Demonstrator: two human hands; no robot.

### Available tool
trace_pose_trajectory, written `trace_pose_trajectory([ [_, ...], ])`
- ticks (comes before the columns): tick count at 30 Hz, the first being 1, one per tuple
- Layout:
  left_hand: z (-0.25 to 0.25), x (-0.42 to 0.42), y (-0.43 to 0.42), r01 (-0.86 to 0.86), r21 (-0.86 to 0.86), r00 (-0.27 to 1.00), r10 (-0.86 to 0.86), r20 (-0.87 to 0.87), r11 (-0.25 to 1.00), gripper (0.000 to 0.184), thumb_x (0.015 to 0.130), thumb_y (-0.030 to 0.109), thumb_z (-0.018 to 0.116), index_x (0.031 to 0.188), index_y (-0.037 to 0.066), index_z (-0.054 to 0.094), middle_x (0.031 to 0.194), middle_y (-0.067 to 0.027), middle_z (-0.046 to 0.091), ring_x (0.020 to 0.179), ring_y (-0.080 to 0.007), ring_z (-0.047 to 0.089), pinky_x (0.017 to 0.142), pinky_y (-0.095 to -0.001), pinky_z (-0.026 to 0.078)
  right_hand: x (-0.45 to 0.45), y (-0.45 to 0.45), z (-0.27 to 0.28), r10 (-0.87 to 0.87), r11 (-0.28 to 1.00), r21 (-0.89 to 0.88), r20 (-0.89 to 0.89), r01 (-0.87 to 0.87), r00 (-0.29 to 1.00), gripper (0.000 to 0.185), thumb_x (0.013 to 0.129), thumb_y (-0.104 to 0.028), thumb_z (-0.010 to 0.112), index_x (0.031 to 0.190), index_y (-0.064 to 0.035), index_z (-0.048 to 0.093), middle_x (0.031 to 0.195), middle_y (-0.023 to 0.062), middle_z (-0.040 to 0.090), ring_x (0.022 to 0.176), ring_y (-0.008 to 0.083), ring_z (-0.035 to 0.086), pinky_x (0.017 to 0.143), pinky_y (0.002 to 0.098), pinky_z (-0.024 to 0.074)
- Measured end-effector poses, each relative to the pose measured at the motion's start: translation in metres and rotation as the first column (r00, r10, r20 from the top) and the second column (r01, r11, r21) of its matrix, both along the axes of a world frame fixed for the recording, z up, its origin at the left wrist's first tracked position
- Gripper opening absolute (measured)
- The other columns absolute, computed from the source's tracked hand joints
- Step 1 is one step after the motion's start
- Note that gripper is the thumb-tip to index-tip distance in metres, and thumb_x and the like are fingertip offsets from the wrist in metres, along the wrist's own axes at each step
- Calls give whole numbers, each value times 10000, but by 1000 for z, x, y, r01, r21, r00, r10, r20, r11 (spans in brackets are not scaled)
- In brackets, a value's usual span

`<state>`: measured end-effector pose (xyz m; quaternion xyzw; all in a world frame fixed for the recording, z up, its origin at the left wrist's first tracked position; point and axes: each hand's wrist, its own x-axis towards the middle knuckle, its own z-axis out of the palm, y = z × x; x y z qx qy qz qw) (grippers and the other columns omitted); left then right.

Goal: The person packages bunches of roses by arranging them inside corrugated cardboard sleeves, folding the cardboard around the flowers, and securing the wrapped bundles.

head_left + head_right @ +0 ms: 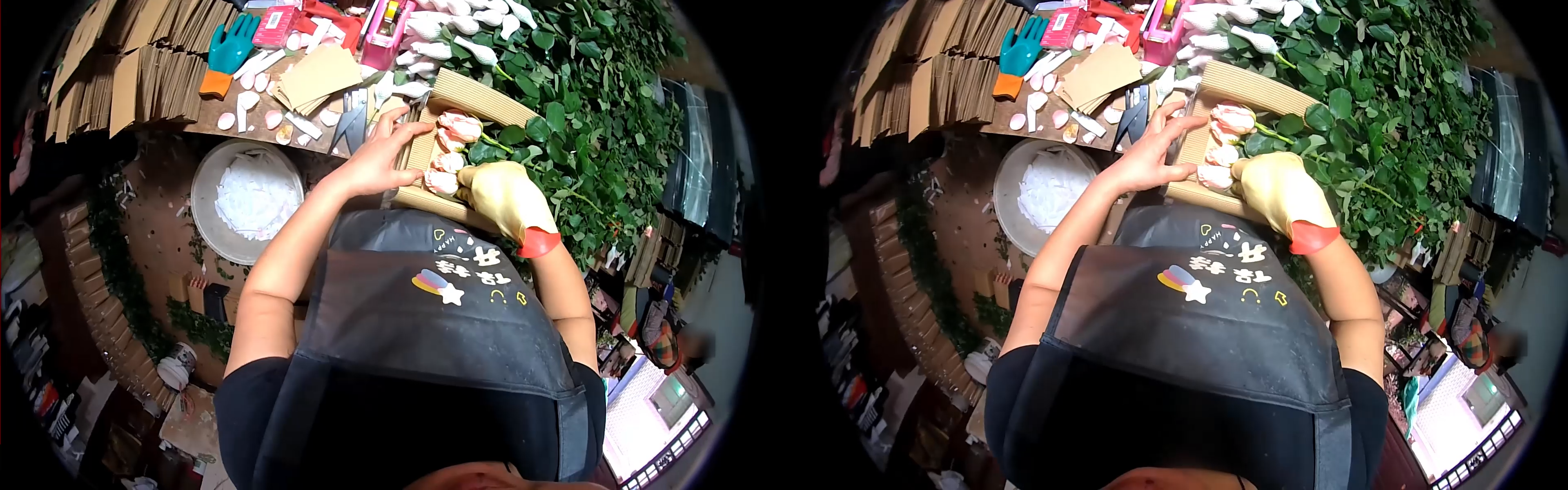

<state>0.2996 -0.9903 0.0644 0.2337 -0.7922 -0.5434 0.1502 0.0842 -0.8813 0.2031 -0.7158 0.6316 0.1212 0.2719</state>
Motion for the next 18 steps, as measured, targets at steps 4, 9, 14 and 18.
trace_pose_trajectory([
  [4, -2, -4, -7, 71, 167, 997, -71, -6, 983, 752, 809, 268, 771, 1508, 206, 501, 1634, -265, 201, 1568, -447, 170, 1270, -487, 232, -1, 0, -3, 136, 989, -64, 5, -136, 991, 116, 810, -131, 745, 902, -70, 708, 788, 168, 726, 762, 365, 729, 729, 455, 575],
  [9, 13, -25, 4, 56, 77, 972, -72, 224, 995, 1194, 664, 608, 927, 1531, 48, 325, 1622, -354, 143, 1554, -538, 142, 1268, -554, 232, 7, -2, -13, 142, 989, -24, -47, -143, 989, 168, 791, -198, 778, 887, -75, 715, 792, 173, 729, 769, 375, 734, 735, 456, 583],
  [14, 8, -34, 12, 48, -15, 954, -42, 296, 999, 1242, 639, 544, 951, 1555, 49, 273, 1627, -373, 115, 1523, -575, 182, 1249, -589, 269, -10, 12, -8, 89, 988, -131, 41, -83, 995, 153, 827, -208, 749, 918, -88, 728, 781, 151, 718, 754, 369, 716, 706, 468, 569],
  [18, 17, -33, 8, 70, -12, 949, -63, 308, 997, 1237, 651, 535, 945, 1567, 55, 266, 1637, -382, 102, 1516, -580, 203, 1246, -592, 276, -7, 16, 27, -209, 930, -284, 108, 231, 972, 179, 941, -234, 701, 1016, -79, 746, 836, 155, 729, 790, 370, 704, 766, 459, 557],
])
